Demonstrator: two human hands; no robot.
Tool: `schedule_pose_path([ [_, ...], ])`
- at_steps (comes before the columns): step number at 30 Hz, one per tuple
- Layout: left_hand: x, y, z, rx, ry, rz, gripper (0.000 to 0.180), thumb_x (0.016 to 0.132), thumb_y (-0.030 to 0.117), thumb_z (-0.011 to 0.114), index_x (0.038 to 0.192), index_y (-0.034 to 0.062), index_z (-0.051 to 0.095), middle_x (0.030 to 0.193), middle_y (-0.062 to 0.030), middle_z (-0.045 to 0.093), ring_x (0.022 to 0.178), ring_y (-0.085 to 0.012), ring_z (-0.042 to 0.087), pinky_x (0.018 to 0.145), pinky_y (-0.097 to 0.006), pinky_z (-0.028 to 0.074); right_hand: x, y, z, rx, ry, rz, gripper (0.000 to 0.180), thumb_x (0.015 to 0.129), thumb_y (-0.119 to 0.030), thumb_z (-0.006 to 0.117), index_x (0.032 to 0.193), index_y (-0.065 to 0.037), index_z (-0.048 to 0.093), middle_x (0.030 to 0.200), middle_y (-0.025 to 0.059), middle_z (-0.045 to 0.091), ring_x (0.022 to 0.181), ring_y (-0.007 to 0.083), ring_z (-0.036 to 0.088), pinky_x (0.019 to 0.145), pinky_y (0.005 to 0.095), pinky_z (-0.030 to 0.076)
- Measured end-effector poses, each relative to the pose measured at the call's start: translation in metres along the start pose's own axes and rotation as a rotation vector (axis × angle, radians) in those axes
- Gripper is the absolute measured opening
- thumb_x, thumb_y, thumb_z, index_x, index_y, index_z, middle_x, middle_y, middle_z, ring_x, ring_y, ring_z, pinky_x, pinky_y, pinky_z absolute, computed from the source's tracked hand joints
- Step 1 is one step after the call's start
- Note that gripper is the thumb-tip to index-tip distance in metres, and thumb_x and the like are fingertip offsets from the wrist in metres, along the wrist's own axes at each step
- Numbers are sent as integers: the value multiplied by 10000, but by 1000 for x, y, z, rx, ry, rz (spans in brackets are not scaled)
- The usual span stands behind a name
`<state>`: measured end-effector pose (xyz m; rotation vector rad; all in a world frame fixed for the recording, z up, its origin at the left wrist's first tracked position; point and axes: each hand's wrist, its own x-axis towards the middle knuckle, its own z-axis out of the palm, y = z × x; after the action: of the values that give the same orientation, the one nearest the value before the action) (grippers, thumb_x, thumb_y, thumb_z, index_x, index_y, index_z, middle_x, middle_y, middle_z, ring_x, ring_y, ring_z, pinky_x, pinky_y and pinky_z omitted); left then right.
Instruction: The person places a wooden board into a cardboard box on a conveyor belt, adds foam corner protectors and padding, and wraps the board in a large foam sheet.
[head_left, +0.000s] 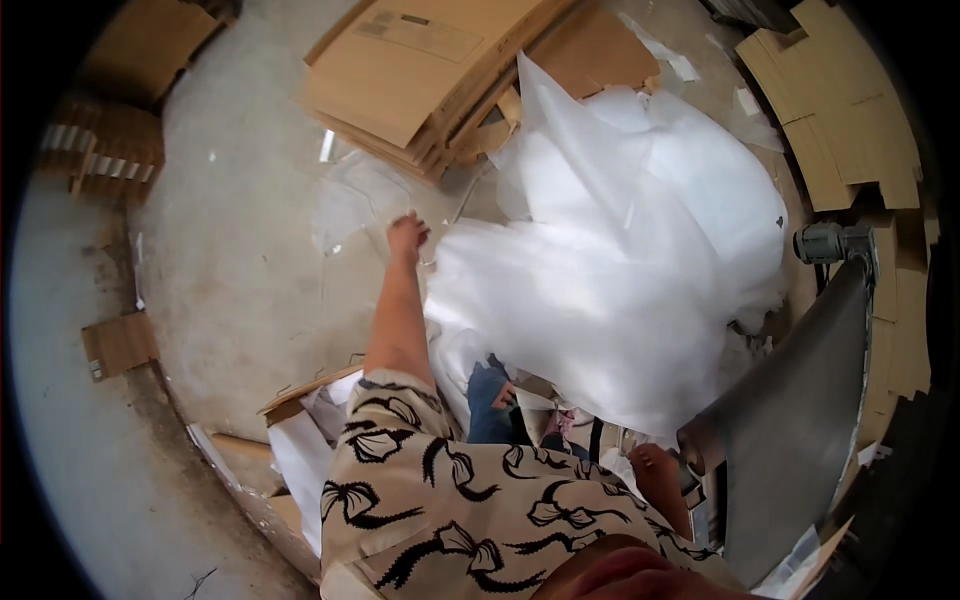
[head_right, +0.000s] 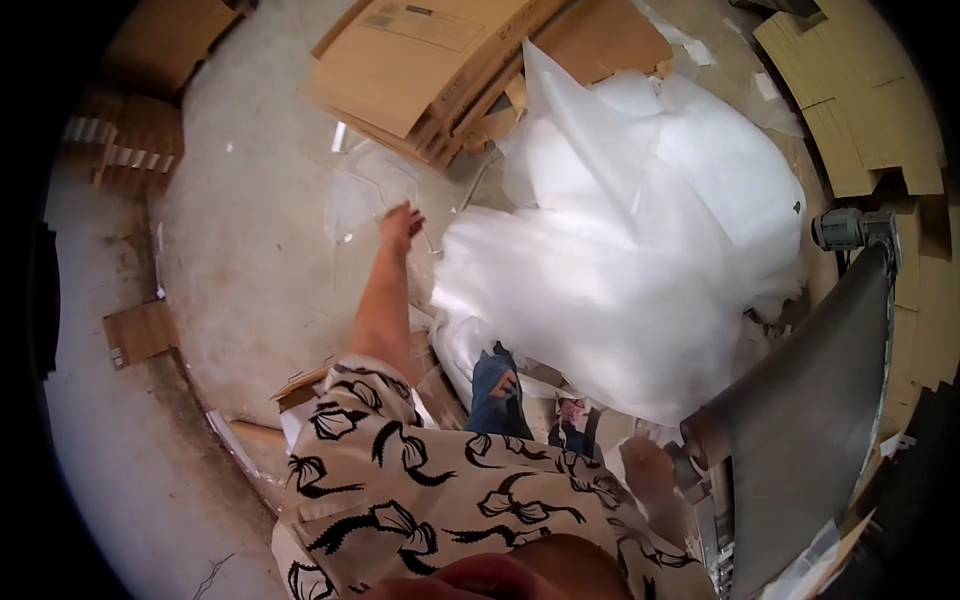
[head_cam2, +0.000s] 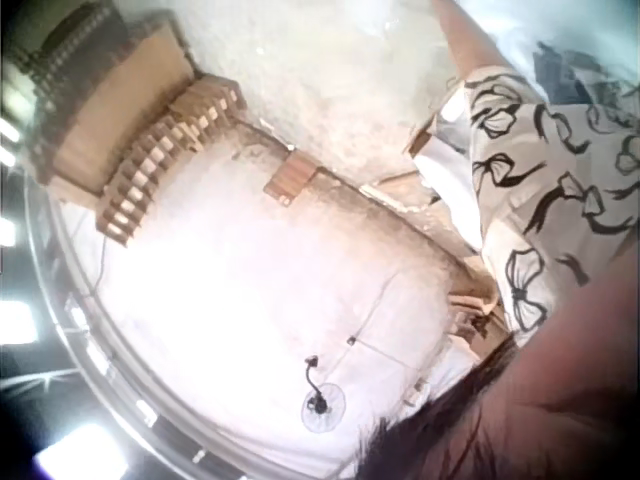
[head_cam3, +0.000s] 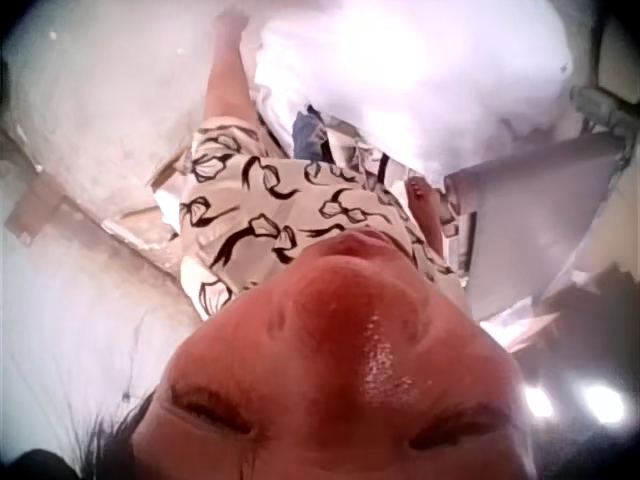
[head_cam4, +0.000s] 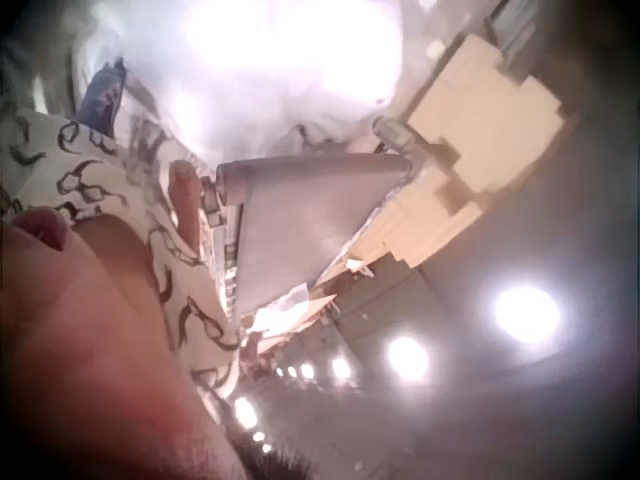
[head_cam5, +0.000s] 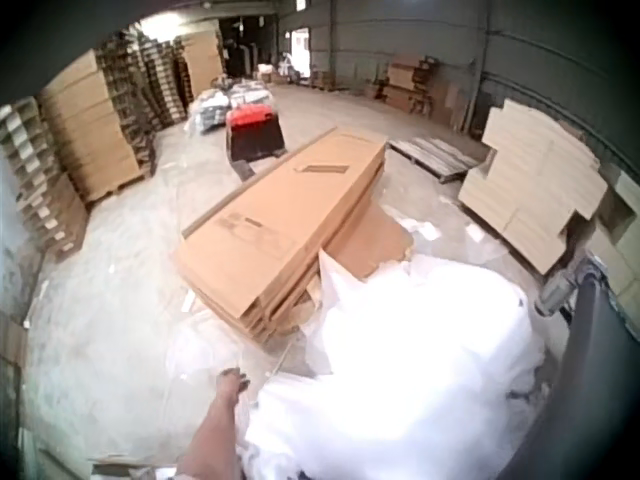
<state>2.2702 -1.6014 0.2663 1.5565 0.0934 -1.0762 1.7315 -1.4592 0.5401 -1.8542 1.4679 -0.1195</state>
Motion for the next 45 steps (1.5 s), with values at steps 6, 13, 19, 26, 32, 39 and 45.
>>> schedule_pose_path([
  [6, 131, 57, 17, 82, 181, 134, 271, 799, 191, 569, 903, -42, 476, 739, -108, 531, 533, -189, 514, 435, -268, 432, 34, -29, 24, -179, -182, 193, 113, 793, -95, 593, 854, -2, 576, 697, 114, 593, 619, 169, 576, 563, 278, 457],
  [13, 197, 59, 37, -203, -53, 38, 428, 832, 331, 543, 1097, 8, 450, 965, -141, 562, 697, -240, 578, 609, -294, 486, 64, -45, 33, -196, -197, 140, 110, 788, -92, 590, 851, -2, 577, 706, 108, 603, 613, 159, 583, 551, 259, 458],
  [19, 195, 58, 72, -321, -36, -51, 317, 863, 319, 502, 922, 8, 491, 778, -125, 607, 581, -197, 562, 474, -262, 459, 69, -43, 40, -162, -164, 183, 119, 788, -106, 591, 846, -4, 572, 713, 115, 606, 588, 158, 581, 526, 263, 458],
  [26, 185, 66, 70, -246, -78, 70, 223, 852, 228, 524, 697, 68, 505, 547, -17, 509, 412, -102, 446, 356, -186, 335, 76, -55, 54, -59, -117, 466, 109, 790, -142, 543, 791, -44, 589, 801, 101, 594, 776, 274, 570, 687, 351, 459],
  [32, 70, 66, 92, -408, -447, -22, 176, 843, 200, 528, 719, 80, 496, 507, 30, 379, 405, -67, 317, 350, -212, 240, 156, -76, 90, 31, -204, 46, 139, 793, -165, 563, 837, -37, 590, 765, 125, 598, 739, 290, 580, 644, 356, 461],
  [39, -167, 1, 160, -338, -530, -217, 140, 824, 164, 531, 728, 62, 523, 441, 32, 330, 368, -80, 299, 357, -228, 234, 235, -89, 124, 1335, -290, 455, 405, 897, -213, 424, 1264, -72, 328, 1237, 67, 400, 1062, 187, 446, 880, 325, 369],
  [45, -325, -12, 181, -342, -672, -729, 249, 849, 277, 538, 881, 30, 513, 506, 6, 389, 401, -100, 330, 383, -220, 266, 189, -92, 186, 1492, -225, 208, 568, 875, -256, 468, 1353, -193, 169, 1346, 55, 247, 1179, 253, 339, 901, 387, 359],
])
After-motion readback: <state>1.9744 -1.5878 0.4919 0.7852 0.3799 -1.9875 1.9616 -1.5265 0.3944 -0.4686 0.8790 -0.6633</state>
